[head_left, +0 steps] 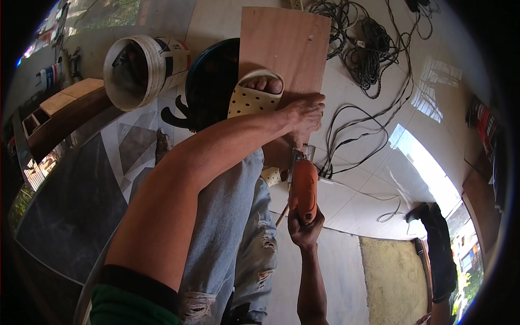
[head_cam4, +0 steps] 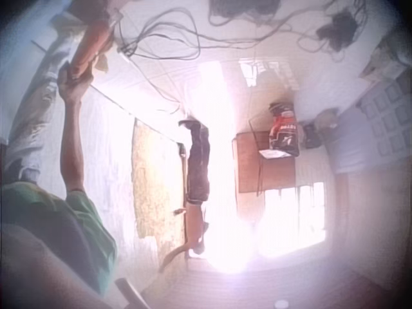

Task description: The person cuts a wooden board using a jigsaw, then picks up and holds the cut piece of wood.

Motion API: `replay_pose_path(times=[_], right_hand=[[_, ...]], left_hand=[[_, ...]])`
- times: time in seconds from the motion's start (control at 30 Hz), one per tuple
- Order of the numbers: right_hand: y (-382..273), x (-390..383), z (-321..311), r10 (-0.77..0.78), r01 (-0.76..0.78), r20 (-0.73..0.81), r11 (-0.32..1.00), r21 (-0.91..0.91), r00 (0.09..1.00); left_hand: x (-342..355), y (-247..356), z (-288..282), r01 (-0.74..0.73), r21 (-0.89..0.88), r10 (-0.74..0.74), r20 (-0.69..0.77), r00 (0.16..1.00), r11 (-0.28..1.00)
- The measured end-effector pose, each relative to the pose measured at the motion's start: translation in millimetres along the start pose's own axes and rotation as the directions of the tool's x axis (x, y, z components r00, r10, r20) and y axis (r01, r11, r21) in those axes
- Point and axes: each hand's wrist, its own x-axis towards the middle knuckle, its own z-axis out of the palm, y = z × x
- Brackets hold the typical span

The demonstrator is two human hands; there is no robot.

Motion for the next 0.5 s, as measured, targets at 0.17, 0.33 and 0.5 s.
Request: replay_pose_path(times=[0.17,0.33,0.5], right_hand=[[0.2,0.3,-0.6,0.019,-0.019,0.008,1.0,0.005,1.0],[1.5,0.3,-0.2,0.027,-0.027,0.006,0.999,0.028,1.0],[0.4,1.5,-1.0,0.017,-0.017,0.006,1.0,0.01,1.0]], left_hand=[[-1.7,0.5,-2.9,-0.007,-0.009,0.007,-0.004,1.0,1.0],[-1.4,0.6,-4.2,-0.002,-0.007,0.002,0.014,1.0,1.0],[-0.6,1.0,-0.9,-0.004,0.014,0.005,-0.007,1.0,1.0]])
